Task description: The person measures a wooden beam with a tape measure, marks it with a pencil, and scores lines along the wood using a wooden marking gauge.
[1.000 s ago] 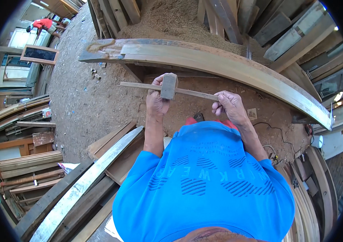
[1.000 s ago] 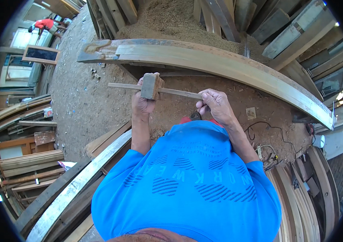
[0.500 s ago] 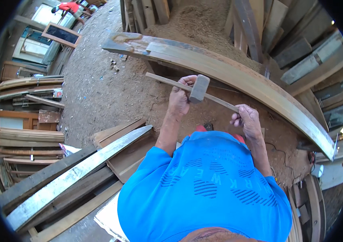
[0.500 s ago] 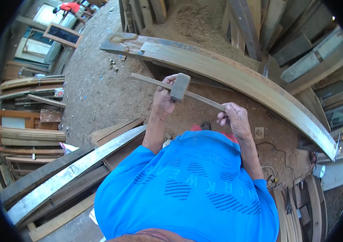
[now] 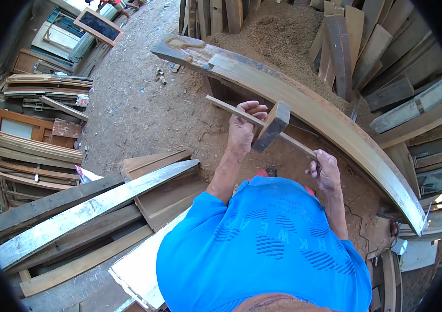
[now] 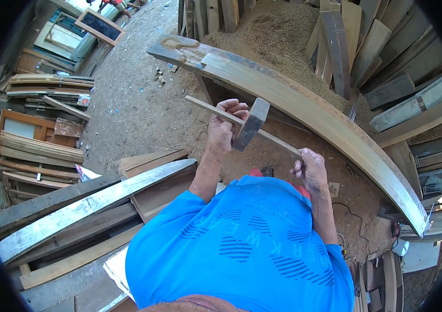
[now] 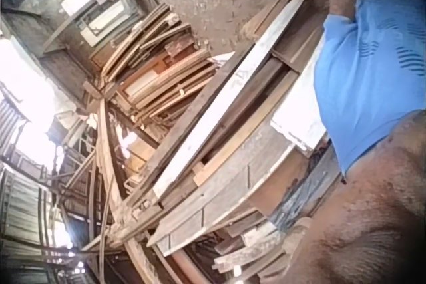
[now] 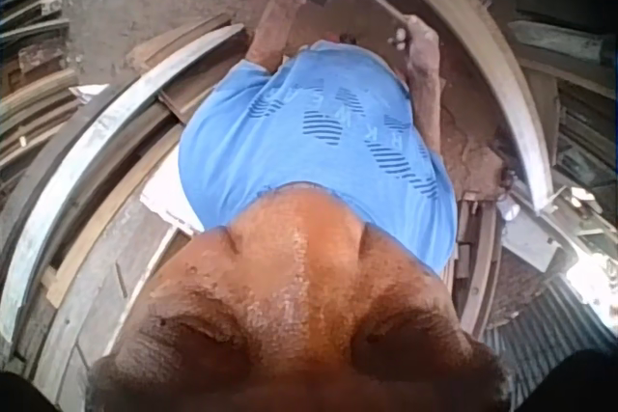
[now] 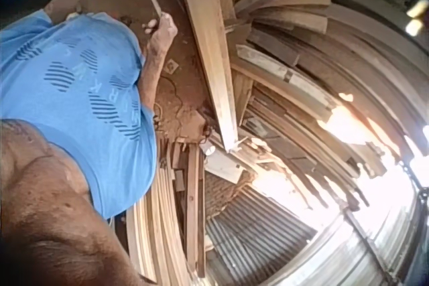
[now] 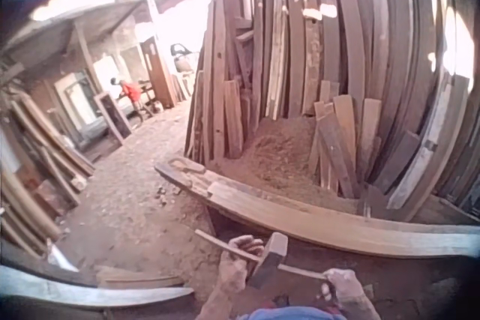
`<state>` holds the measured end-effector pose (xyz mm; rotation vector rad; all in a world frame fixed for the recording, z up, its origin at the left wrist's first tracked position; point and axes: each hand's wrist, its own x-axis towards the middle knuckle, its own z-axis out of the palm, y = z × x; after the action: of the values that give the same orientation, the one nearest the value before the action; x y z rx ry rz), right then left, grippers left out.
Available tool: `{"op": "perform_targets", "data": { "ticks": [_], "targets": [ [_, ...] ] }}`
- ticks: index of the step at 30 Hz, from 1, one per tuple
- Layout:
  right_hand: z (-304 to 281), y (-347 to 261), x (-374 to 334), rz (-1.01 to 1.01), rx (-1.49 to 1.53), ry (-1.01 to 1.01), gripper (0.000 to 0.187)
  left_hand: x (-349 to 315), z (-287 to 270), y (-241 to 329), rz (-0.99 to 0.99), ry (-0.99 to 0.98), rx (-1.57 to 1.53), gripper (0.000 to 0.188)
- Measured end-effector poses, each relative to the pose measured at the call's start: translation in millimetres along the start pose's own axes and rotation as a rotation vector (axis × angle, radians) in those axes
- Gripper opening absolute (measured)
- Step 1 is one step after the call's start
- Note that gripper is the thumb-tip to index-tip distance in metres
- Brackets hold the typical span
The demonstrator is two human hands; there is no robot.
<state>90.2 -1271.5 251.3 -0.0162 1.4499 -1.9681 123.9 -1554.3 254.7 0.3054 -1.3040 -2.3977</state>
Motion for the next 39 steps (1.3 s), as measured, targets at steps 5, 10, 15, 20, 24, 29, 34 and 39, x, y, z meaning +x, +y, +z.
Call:
{"op": "perform_targets", "data": {
  "ticks": [5,10,15,20,24,29,34,39],
  "targets": [
    [6.2,-2.1,-0.8,0.028,-0.029,0.061,0.035,-3.5,2.2,12.0,-0.079,0.014,0.006,0.043],
    [0.7,3.4,-0.5,0.037,-0.038,0.102,0.036,-3.5,5.9,10.4,-0.156,-0.032,-0.073,0.050],
    [-3.1,2.2,-2.1,0.070,0.046,0.150,0.037,-3.8,7.8,8.1,-0.153,-0.091,0.016,0.047],
    [-3.7,1.8,-2.7,0.079,0.048,0.161,0.038,-2.2,9.6,10.5,-0.170,-0.092,0.062,0.045],
    [-4.7,2.3,-1.8,0.087,0.046,0.163,0.038,-2.1,11.1,11.0,-0.163,-0.105,0.071,0.045],
    [-4.5,4.6,-0.1,0.060,0.046,0.148,0.036,-3.2,8.0,9.6,-0.129,-0.140,0.032,0.048],
    [-8.5,12.2,6.2,-0.011,-0.075,0.161,0.034,-2.3,10.0,14.7,-0.137,-0.150,0.116,0.054],
    [-12.5,14.5,5.2,0.079,-0.242,0.171,0.042,-0.7,4.5,12.0,-0.153,-0.127,0.187,0.046]
  ]
}}
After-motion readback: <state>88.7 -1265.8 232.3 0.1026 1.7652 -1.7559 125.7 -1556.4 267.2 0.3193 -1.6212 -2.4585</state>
